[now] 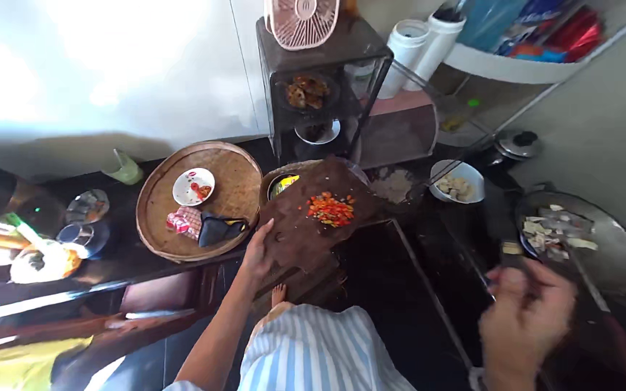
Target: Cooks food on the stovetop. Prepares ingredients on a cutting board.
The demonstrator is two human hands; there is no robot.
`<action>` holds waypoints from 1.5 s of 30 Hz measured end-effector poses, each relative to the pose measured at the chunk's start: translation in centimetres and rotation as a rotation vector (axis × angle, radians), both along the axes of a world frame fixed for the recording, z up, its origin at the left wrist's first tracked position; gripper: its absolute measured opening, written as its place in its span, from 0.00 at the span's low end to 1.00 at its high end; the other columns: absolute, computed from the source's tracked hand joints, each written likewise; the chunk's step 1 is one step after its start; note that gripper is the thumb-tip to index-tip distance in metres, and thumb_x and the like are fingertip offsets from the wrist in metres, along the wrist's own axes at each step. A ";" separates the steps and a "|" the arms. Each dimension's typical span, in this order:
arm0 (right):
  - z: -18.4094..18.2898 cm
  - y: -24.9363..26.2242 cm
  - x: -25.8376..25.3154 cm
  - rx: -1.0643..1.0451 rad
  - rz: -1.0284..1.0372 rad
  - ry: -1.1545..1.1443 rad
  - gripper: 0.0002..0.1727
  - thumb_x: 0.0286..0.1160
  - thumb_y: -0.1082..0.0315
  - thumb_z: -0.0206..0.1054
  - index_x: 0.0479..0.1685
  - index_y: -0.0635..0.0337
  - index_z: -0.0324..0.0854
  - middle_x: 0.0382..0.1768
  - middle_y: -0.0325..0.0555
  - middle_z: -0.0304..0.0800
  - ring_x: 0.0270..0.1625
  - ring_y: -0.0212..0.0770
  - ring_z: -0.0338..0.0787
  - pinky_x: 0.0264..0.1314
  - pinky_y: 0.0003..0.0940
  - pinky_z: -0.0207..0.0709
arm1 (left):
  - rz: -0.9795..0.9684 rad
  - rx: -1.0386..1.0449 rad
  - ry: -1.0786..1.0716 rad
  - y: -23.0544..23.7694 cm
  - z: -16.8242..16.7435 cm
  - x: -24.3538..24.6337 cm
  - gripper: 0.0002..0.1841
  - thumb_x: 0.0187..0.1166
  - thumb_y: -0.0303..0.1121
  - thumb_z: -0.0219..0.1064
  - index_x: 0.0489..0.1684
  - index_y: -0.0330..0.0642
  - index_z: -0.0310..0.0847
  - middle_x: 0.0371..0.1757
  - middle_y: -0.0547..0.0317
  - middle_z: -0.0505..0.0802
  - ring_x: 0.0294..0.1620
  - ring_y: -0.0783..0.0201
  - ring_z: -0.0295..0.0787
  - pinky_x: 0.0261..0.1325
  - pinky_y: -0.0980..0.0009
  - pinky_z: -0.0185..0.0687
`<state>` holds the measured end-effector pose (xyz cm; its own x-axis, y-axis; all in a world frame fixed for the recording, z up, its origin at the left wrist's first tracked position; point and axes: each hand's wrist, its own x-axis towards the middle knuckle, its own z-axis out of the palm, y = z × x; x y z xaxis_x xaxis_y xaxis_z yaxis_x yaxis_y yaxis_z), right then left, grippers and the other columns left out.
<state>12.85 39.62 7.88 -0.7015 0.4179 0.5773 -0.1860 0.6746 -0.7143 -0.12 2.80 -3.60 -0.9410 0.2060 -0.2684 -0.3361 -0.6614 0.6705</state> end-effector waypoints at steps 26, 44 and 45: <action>-12.5 -13.4 -15.0 -0.082 0.160 -0.387 0.22 0.91 0.61 0.54 0.72 0.69 0.75 0.59 0.60 0.88 0.61 0.48 0.90 0.67 0.44 0.83 | 0.174 -0.214 -0.395 2.3 -4.7 -11.5 0.24 0.87 0.43 0.63 0.72 0.34 0.73 0.55 0.41 0.92 0.52 0.51 0.93 0.54 0.54 0.90; -12.9 -13.9 -16.3 -0.083 0.210 -0.360 0.22 0.90 0.65 0.51 0.72 0.72 0.74 0.65 0.65 0.85 0.68 0.53 0.86 0.72 0.47 0.80 | 0.140 -0.777 -0.223 0.2 -3.7 -13.6 0.24 0.89 0.43 0.62 0.76 0.36 0.71 0.57 0.36 0.89 0.52 0.47 0.91 0.53 0.48 0.88; -13.1 -13.6 -16.5 -0.088 0.184 -0.358 0.22 0.90 0.66 0.51 0.73 0.72 0.73 0.66 0.65 0.84 0.69 0.54 0.85 0.73 0.46 0.79 | 0.131 -0.888 -0.194 -0.1 -4.0 -14.0 0.25 0.88 0.44 0.64 0.74 0.35 0.71 0.56 0.35 0.89 0.54 0.45 0.90 0.57 0.47 0.86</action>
